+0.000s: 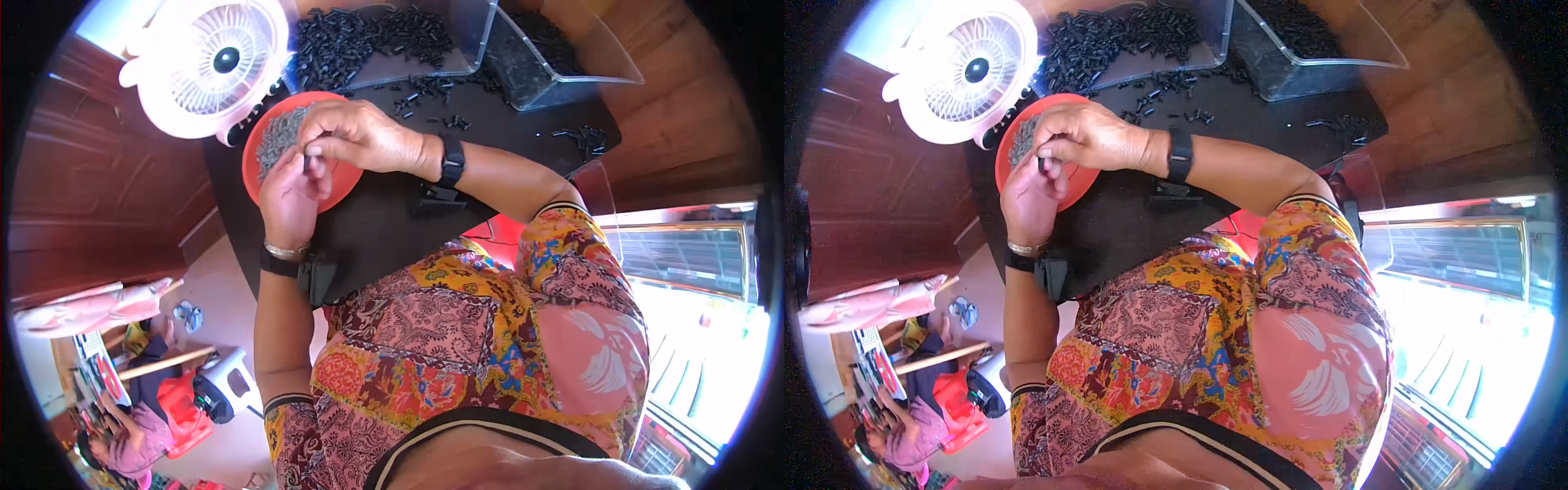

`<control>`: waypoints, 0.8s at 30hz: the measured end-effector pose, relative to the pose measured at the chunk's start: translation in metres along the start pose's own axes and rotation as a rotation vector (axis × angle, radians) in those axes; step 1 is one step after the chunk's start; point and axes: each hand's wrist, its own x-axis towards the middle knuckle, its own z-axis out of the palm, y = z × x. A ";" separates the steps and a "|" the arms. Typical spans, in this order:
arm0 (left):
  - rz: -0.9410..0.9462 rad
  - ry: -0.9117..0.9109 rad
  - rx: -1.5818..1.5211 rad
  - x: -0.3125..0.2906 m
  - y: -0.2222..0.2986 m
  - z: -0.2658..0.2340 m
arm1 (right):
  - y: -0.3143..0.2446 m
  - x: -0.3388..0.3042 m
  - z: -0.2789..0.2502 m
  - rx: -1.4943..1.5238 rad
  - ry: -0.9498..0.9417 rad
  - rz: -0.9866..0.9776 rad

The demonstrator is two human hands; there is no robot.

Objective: The person sits at a table and repeatedly picks up small plastic components and metal pieces from a plate, assembling them together by hand.

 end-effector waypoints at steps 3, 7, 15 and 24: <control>0.079 0.094 0.067 -0.002 0.002 0.014 | -0.016 0.007 -0.016 -0.144 0.039 0.006; 0.143 0.092 0.169 -0.001 0.006 0.002 | -0.055 0.023 -0.079 -0.532 0.263 -0.193; 0.118 0.111 0.170 0.000 0.009 0.001 | -0.113 0.001 -0.151 -1.154 0.652 0.043; 0.128 0.128 0.195 0.002 0.004 -0.007 | -0.001 -0.024 -0.123 -0.976 -0.043 0.045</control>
